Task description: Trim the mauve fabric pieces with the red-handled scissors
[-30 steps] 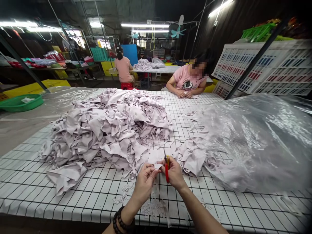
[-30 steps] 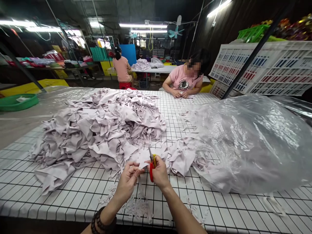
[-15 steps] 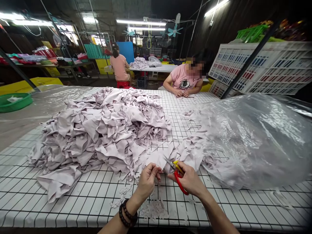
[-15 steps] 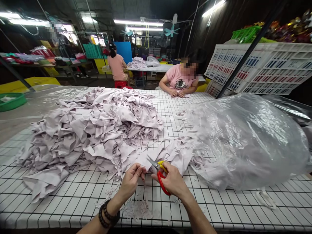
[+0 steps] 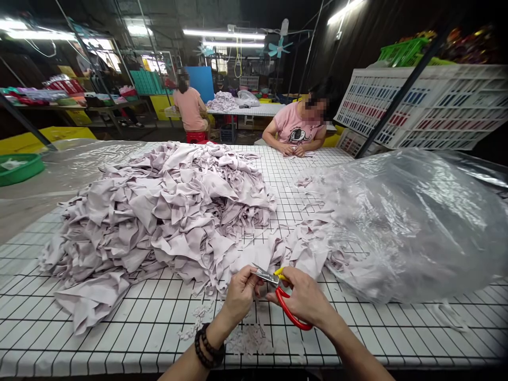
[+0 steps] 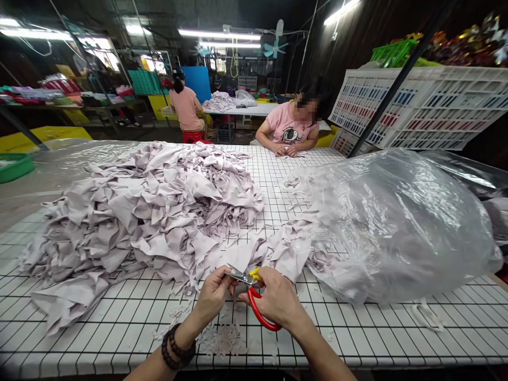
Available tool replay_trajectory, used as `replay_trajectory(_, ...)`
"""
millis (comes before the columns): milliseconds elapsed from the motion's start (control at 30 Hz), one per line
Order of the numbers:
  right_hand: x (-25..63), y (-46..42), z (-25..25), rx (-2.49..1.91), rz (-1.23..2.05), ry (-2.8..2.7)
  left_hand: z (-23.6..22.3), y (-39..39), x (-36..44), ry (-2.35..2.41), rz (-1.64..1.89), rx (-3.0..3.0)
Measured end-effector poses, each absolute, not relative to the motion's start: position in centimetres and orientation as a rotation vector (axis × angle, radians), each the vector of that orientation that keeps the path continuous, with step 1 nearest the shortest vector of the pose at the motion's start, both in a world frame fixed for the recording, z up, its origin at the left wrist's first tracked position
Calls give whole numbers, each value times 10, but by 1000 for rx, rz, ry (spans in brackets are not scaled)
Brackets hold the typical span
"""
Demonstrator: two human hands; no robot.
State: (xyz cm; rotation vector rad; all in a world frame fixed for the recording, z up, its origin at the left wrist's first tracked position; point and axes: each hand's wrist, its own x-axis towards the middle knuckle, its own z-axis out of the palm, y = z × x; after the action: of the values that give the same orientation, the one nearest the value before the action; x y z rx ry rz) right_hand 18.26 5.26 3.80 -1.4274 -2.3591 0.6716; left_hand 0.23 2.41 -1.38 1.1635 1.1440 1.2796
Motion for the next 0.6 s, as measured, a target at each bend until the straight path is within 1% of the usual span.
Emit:
replay_trajectory(400,183,53,22,-1424,484,-2390,-15,23,0,1139,1215,1105)
replay_trajectory(600,188,52,17,-1394,476,-2407,-16,23,2,1140,1197,1109)
